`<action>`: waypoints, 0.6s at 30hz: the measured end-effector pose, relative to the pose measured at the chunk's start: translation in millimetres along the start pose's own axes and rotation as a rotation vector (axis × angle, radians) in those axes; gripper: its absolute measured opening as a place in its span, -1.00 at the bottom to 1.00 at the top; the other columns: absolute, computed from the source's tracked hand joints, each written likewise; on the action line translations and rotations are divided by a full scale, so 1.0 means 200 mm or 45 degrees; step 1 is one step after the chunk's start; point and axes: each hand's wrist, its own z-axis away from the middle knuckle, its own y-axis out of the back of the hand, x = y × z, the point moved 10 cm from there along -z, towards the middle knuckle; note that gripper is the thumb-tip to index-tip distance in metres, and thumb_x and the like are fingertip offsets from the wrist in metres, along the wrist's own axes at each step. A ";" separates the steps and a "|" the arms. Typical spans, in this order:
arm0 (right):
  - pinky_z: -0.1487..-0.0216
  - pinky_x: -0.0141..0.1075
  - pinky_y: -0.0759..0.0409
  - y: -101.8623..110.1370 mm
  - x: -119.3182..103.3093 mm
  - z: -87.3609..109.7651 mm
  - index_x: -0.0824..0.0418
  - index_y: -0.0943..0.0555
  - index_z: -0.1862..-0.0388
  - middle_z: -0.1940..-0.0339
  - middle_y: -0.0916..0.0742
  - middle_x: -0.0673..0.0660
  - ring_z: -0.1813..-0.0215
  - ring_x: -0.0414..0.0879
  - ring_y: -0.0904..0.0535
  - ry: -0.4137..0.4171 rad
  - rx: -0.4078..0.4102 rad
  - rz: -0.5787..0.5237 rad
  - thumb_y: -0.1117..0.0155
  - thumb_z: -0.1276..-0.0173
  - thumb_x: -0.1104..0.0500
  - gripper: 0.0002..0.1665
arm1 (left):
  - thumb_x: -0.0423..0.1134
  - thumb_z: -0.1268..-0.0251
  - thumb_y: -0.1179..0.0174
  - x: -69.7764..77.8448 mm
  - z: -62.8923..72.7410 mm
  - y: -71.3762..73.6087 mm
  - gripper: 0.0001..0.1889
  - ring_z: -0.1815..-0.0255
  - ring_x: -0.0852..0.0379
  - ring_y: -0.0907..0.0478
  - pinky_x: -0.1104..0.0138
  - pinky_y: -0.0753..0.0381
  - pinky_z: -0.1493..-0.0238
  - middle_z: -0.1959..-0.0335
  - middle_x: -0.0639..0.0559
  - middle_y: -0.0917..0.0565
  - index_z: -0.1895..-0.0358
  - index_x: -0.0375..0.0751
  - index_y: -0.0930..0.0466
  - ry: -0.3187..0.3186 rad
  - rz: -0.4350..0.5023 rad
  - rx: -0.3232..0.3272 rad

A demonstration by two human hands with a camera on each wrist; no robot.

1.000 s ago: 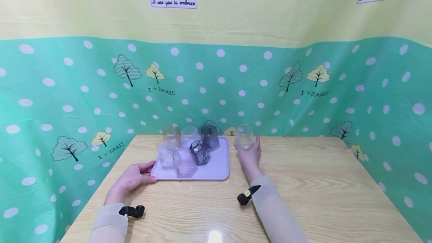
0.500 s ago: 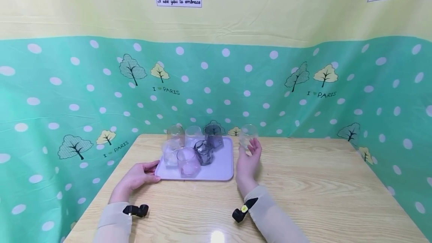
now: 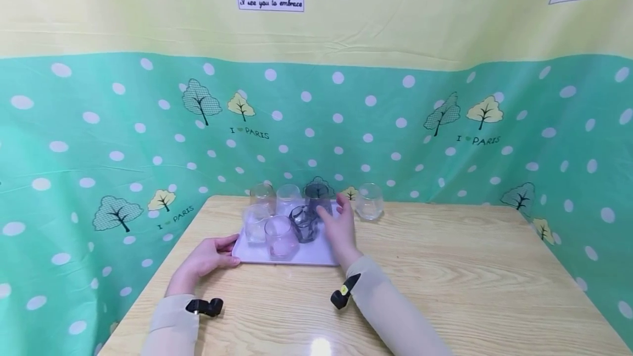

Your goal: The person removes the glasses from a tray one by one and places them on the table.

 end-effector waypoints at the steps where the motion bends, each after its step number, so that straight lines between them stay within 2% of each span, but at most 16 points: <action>1: -0.58 0.10 -0.30 -0.01 0.00 -0.01 0.26 -0.26 -0.67 -0.62 -0.41 0.30 -0.58 0.29 -0.29 0.007 -0.011 0.048 -0.46 -0.44 0.15 -0.07 | -0.26 -0.04 -0.69 0.00 0.00 0.00 -0.11 -0.35 -0.20 -0.60 -0.14 -0.42 -0.48 -0.22 -0.28 -0.74 -0.50 -0.32 -0.49 -0.001 -0.003 -0.001; 9: -0.64 0.17 -0.20 -0.10 0.00 -0.14 0.12 -0.24 -0.72 -0.68 -0.35 0.29 -0.66 0.28 -0.22 0.037 -0.102 0.318 -0.57 -0.36 -0.08 0.08 | -0.25 -0.04 -0.69 0.00 0.00 0.01 -0.12 -0.35 -0.22 -0.60 -0.15 -0.42 -0.48 -0.22 -0.29 -0.73 -0.49 -0.31 -0.51 0.005 -0.021 0.011; 15: -0.63 0.15 -0.23 -0.13 0.04 -0.21 0.11 -0.18 -0.75 -0.70 -0.33 0.28 -0.66 0.28 -0.24 -0.005 -0.129 0.389 -0.61 -0.31 -0.11 0.18 | -0.25 -0.02 -0.70 0.00 0.00 0.00 -0.11 -0.33 -0.19 -0.61 -0.13 -0.44 -0.46 -0.22 -0.27 -0.74 -0.49 -0.29 -0.52 0.000 -0.007 0.014; 18: -0.61 0.17 -0.26 -0.15 0.04 -0.23 0.14 -0.21 -0.74 -0.67 -0.37 0.32 -0.63 0.31 -0.28 0.002 -0.178 0.448 -0.62 -0.29 -0.13 0.18 | -0.25 -0.01 -0.70 -0.01 0.00 0.01 -0.11 -0.33 -0.17 -0.61 -0.11 -0.44 -0.47 -0.21 -0.26 -0.75 -0.49 -0.28 -0.53 0.004 0.009 0.021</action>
